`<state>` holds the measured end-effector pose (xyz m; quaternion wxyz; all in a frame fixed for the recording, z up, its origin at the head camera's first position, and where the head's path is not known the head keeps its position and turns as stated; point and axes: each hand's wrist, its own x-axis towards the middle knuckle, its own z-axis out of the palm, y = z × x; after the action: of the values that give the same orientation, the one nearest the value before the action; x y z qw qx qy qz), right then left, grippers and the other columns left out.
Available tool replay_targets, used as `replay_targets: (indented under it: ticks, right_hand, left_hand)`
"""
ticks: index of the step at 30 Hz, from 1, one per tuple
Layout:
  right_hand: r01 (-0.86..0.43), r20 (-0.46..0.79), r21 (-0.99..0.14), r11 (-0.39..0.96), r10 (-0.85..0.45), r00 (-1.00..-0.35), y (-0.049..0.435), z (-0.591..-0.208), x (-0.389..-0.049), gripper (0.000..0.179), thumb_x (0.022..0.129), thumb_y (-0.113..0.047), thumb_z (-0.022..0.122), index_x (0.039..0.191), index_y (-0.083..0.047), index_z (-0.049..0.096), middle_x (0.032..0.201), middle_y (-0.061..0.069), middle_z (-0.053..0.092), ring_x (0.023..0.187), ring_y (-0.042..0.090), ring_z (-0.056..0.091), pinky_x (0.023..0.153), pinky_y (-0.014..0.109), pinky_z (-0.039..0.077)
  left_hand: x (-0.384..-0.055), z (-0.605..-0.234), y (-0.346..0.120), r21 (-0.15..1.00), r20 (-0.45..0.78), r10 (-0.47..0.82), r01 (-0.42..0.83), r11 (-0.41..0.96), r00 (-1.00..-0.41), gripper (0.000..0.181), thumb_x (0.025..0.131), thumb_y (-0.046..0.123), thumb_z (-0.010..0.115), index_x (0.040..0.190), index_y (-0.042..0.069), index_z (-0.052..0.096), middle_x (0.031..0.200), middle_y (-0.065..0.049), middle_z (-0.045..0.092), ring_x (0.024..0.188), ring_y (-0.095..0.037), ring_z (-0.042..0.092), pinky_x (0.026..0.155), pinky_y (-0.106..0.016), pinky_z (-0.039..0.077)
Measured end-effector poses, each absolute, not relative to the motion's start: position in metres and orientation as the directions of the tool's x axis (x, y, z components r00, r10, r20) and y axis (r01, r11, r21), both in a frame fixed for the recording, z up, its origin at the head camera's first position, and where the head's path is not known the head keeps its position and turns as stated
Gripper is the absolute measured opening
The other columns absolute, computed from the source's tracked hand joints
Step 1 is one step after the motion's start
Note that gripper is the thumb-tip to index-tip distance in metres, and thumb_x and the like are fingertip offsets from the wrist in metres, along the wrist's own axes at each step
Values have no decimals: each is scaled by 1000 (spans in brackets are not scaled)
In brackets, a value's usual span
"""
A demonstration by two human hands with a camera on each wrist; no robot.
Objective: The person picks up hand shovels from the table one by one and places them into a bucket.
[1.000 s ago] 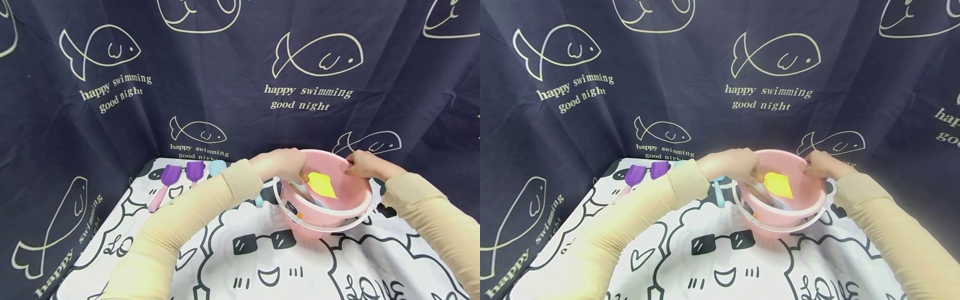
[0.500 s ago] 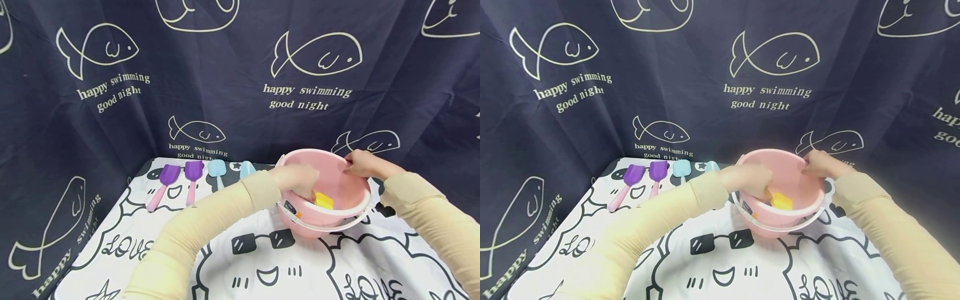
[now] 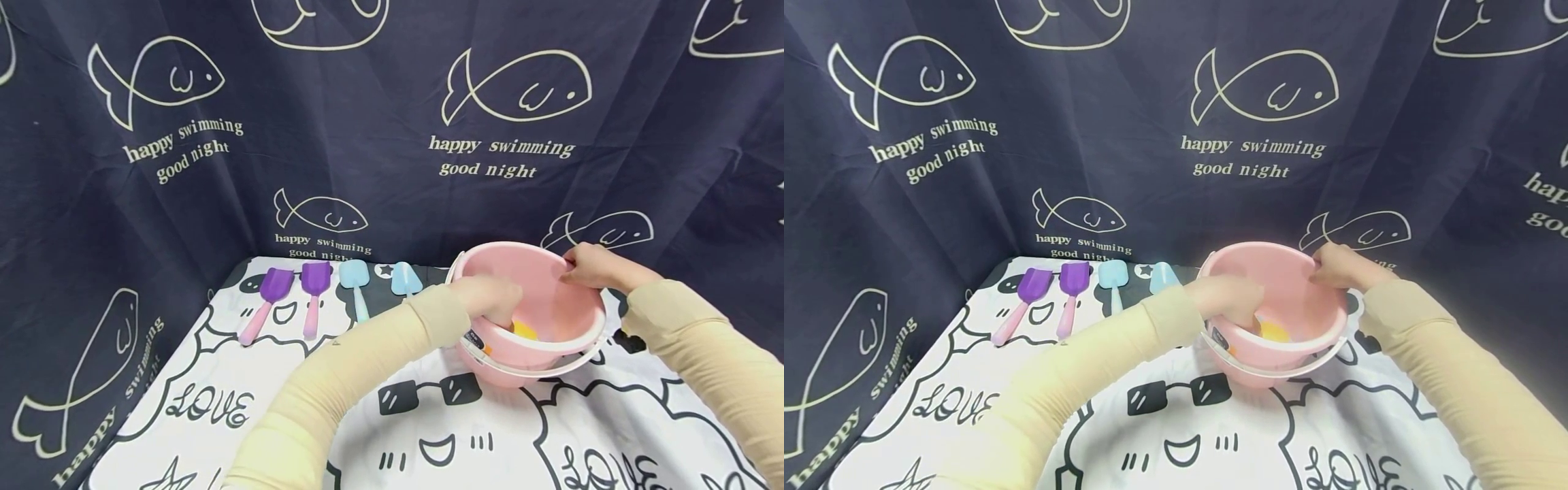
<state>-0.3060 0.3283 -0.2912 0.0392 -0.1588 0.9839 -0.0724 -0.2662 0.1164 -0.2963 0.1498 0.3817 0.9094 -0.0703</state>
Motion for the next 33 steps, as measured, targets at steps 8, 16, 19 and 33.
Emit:
replay_targets:
  ticks: [8,16,19,33]
  right_hand:
    - [-298,-62,-152,942,-310,-949,327,-293,-306,12,75,-13,68,69,-6,60,55,-4,44,56,16,47,55,29,38]
    - [-309,-55,-146,940,-320,-946,328,-293,-305,11,75,-13,68,71,-5,62,55,-4,45,56,16,47,56,30,38]
    - [-311,-54,-146,939,-322,-945,328,-292,-305,10,75,-13,67,72,-4,62,55,-4,46,57,17,48,56,30,38]
    - [-303,-63,-158,940,-316,-947,329,-292,-307,11,75,-13,67,77,-3,64,56,-4,44,58,17,47,56,30,37]
  left_hand:
    - [-262,-306,123,-69,-265,667,703,708,-697,10,87,25,60,95,23,64,87,6,59,77,-13,56,66,-27,44]
    - [-262,-313,129,-113,-263,652,694,711,-711,6,90,23,55,93,24,60,84,6,59,76,-11,52,69,-28,39]
    - [-262,-315,130,-134,-246,653,693,708,-716,8,90,23,54,94,24,61,85,6,60,76,-10,52,70,-29,41]
    - [-257,-306,124,-94,-215,642,670,736,-736,12,87,23,58,99,23,63,90,5,60,77,-11,54,63,-27,44]
